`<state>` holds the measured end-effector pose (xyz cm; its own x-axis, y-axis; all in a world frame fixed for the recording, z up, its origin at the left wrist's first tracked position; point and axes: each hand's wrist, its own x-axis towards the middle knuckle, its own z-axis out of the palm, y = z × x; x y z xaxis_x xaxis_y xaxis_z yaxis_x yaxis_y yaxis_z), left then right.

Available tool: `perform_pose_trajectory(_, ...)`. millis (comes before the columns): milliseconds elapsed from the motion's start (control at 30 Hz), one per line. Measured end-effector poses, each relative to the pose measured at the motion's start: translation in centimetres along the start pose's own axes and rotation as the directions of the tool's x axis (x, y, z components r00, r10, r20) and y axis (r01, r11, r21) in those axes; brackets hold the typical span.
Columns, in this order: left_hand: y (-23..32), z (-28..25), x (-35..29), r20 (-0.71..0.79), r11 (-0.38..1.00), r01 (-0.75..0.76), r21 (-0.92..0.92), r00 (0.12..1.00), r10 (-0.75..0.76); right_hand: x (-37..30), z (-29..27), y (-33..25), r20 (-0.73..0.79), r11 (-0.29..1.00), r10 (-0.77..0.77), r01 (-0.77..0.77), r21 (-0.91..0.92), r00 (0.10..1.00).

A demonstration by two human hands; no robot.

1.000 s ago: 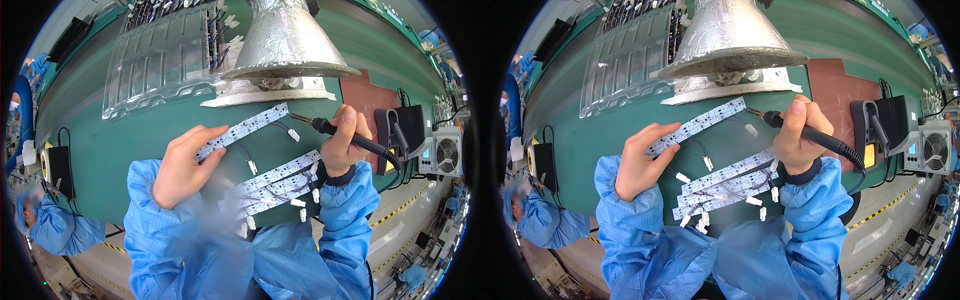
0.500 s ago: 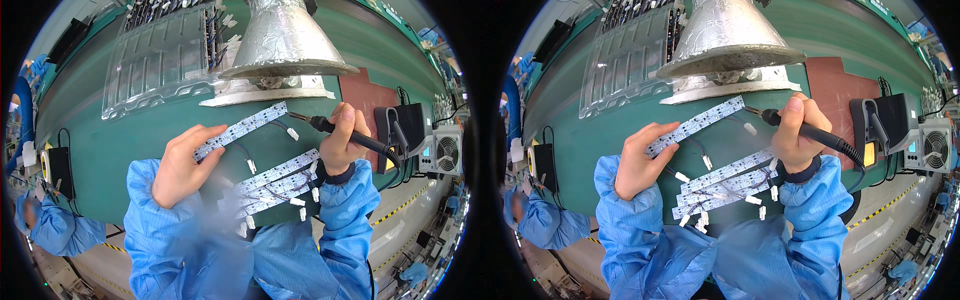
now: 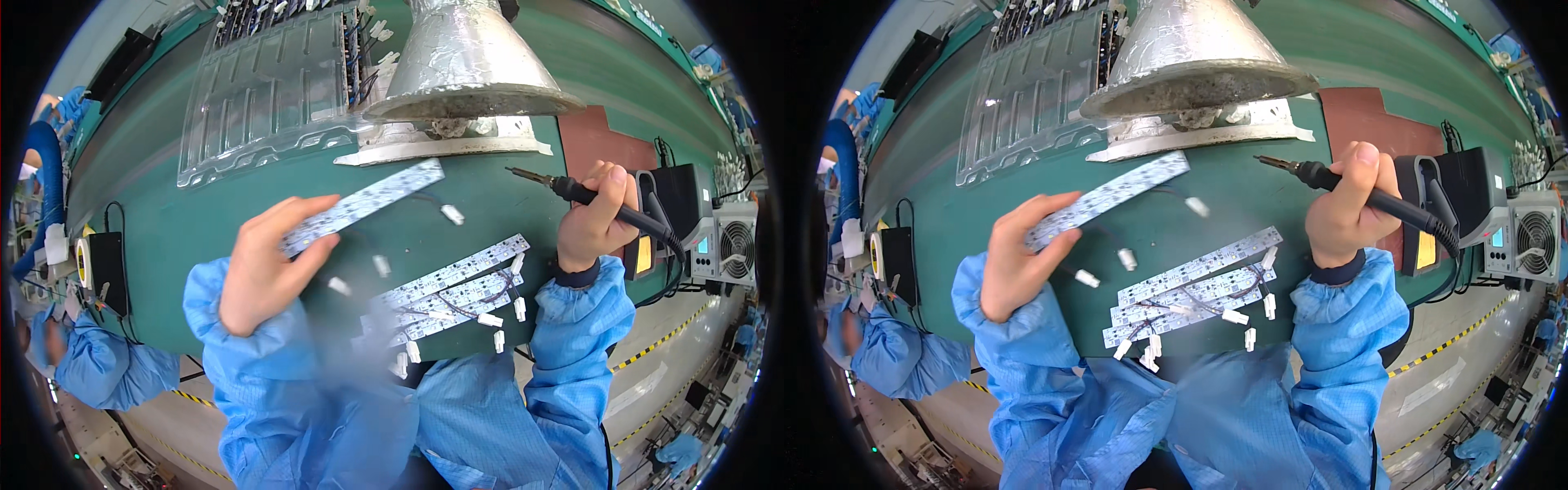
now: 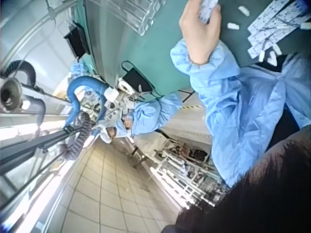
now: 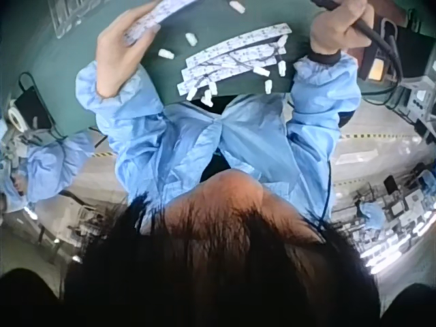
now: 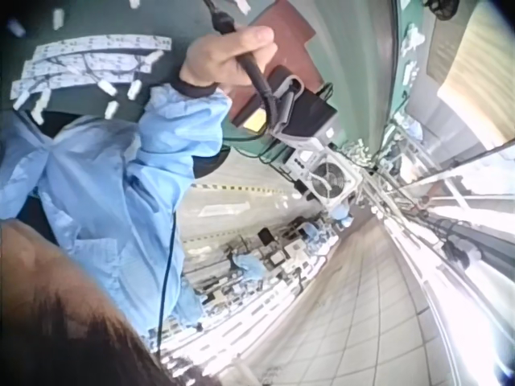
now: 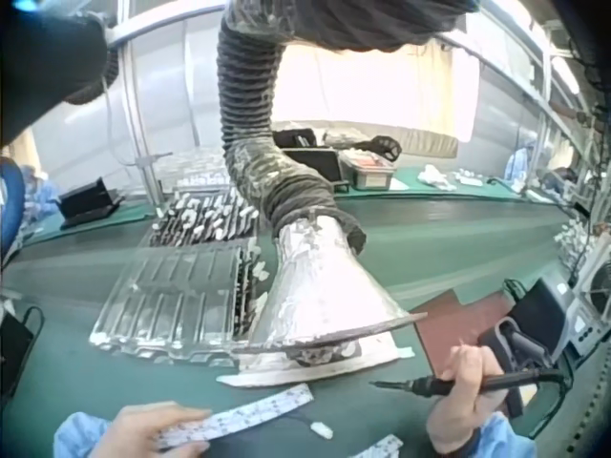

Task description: Soldering electronic components onto small circuit board strips at a manual assembly station.

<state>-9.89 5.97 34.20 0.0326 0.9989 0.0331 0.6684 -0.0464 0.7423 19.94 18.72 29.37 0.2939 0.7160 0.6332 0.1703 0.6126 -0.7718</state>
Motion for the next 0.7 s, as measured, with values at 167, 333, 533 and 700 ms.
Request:
perform_pose_trajectory(167, -1.2, -2.6, -4.3, -0.223, 0.988, 0.081, 0.131, 0.974, -0.051, -0.1, 0.1, -0.4, 0.016, 1.0, 0.013, -0.013, -0.009, 1.0)
perform_pose_trajectory(333, 2.0, 0.1, -5.2, -0.261, 0.926, 0.008, 0.378, 0.96, 0.099, -0.3, 0.0, -0.5, 0.072, 1.0, -0.019, 0.02, -0.012, 0.997)
perform_pose_trajectory(533, 4.5, 7.3, -2.5, 0.105, 0.984, -0.067, 0.167, 0.993, 0.05, -0.3, -0.4, 0.0, 0.064, 1.0, 0.008, -0.01, 0.019, 0.998)
perform_pose_trajectory(700, 4.0, 5.9, -0.7, 0.335, 0.997, 0.065, -0.038, 0.941, -0.048, 0.7, -0.7, -0.1, -0.015, 0.999, -0.029, 0.03, 0.033, 0.999)
